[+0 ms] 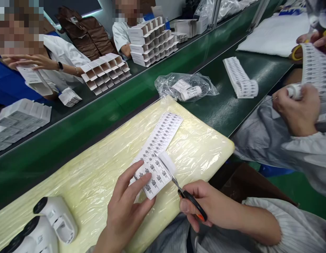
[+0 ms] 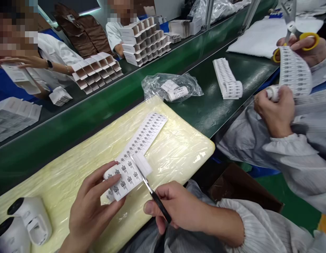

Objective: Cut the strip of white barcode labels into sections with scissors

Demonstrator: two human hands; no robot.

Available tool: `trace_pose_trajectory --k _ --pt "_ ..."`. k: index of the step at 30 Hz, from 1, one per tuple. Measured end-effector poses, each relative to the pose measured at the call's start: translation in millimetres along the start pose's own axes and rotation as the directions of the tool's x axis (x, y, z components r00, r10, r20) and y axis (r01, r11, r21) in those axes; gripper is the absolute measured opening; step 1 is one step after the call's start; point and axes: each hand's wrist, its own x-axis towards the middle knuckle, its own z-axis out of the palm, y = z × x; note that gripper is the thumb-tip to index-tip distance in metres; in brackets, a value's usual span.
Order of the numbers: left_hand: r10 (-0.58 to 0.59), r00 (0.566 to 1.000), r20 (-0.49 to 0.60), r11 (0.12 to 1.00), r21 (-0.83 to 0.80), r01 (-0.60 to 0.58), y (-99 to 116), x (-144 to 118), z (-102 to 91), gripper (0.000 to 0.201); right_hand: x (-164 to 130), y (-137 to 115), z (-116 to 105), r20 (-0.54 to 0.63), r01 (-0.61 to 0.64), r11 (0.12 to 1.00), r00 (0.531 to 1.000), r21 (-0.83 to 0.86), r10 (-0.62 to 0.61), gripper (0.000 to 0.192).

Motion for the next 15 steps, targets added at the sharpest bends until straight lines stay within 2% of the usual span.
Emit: trace_pose_trajectory --k 4,6,7,8,10,11,12,13,15 --pt "0.007 1.000 0.008 1.000 0.006 -0.007 1 13 7.4 0.030 -2 -2 -9 -0.098 0.071 0.997 0.993 0.039 -0.067 0.062" --pt "0.004 1.000 0.022 1.000 0.002 -0.004 5 11 6.1 0.032 -8 -7 -20 -0.190 0.143 0.990 0.971 -0.011 -0.143 0.062" --pt "-0.007 0.999 0.035 1.000 -0.002 0.007 8 6 4.1 0.034 -11 -10 -26 -0.270 0.183 0.979 0.942 -0.086 -0.200 0.059" --pt "-0.020 0.999 0.046 1.000 -0.005 0.020 10 -1 1.5 0.037 -15 -14 -32 -0.367 0.207 0.958 0.891 -0.197 -0.268 0.053" --pt "-0.057 0.996 0.073 0.998 -0.010 0.058 13 -22 -3.9 0.042 -17 -22 -42 -0.518 0.173 0.874 0.747 -0.455 -0.418 0.038" --pt "-0.081 0.994 0.080 0.996 -0.016 0.083 13 -33 -6.1 0.044 -14 -26 -45 -0.540 0.136 0.814 0.686 -0.564 -0.488 0.031" --pt "-0.104 0.990 0.090 0.994 -0.024 0.107 12 -46 -7.7 0.047 -9 -28 -46 -0.514 0.112 0.748 0.660 -0.654 -0.548 0.027" --pt "-0.121 0.989 0.088 0.992 -0.036 0.124 11 -57 -8.8 0.049 -1 -30 -46 -0.447 0.111 0.675 0.670 -0.729 -0.592 0.026" --pt "-0.139 0.987 0.079 0.986 -0.079 0.146 6 -77 -9.6 0.056 18 -32 -43 -0.259 0.153 0.520 0.728 -0.841 -0.635 0.031"
